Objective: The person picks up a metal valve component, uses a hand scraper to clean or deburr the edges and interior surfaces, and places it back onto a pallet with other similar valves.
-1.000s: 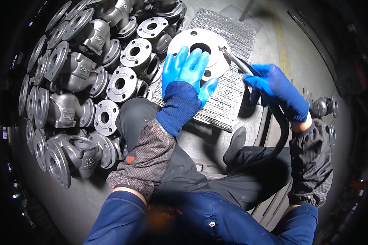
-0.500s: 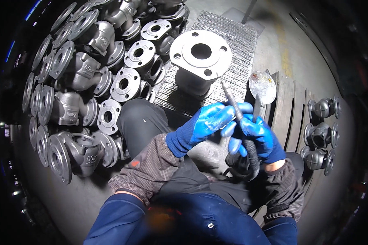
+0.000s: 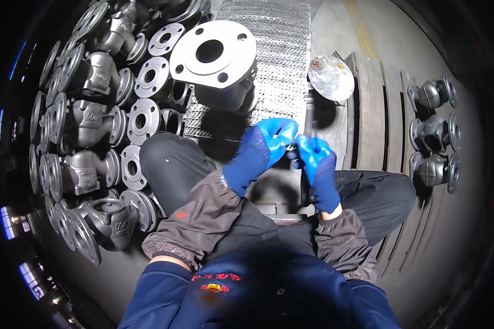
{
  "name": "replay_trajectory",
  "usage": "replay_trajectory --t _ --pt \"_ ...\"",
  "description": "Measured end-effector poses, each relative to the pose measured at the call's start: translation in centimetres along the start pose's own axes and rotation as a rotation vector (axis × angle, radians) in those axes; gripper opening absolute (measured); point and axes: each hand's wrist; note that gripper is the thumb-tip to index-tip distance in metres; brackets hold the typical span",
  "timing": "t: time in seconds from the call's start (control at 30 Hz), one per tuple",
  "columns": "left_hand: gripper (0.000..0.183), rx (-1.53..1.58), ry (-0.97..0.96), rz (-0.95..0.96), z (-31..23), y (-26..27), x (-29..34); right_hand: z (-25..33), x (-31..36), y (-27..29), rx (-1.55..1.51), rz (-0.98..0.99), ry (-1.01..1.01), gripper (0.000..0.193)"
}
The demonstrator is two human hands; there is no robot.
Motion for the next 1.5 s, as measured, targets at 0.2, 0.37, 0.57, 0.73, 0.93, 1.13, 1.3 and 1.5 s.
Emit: replay_trajectory --t 0.2,0.37,0.57,0.73,0.93,1.13,1.3,1.5 --pt "0.023 -0.504 -0.748 -0.362 -10.3 4.6 0.9 -7.3 -7.4 9.6 -0.217 -0.218 -0.290 0.049" --pt "0.026 -0.472 -0.910 -0.630 -14.1 11.1 -2.1 -12.9 -13.7 11.1 -0.316 -0.279 -0.330 0.052" --pt "0.028 -0.649 -0.697 -0.460 -11.6 20.0 -5.9 -14.3 -17.0 12.5 -0.254 -0.089 -0.243 0.047" --pt "0.031 -0.469 -0.408 -0.144 -11.5 19.3 -8.2 -12.4 -15.3 14.9 -0.073 -0.594 -0.076 0.048" --pt "0.034 -0.862 -0.636 -0.301 -9.7 17.6 -5.0 1.2 -8.1 3.3 -0.035 -0.352 0.246 0.042" --pt "0.028 -0.337 -0.412 -0.335 -9.0 7.6 -1.4 8.2 -3.9 -2.1 0.361 -0.010 0.249 0.033" --pt "0.025 -0.229 -0.397 -0.210 -7.9 4.7 0.7 6.8 -4.0 -0.1 0.371 0.088 0.281 0.028" --pt "0.025 -0.182 -0.479 -0.293 -7.6 6.1 0.3 8.5 -4.2 -1.6 0.469 0.147 0.219 0.020"
Point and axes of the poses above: each hand's wrist, its own x-axis away from the middle knuckle, its own y-axis out of the back of the hand, z = x × y, and after that the axes turned 6 degrees about -x, right-handed
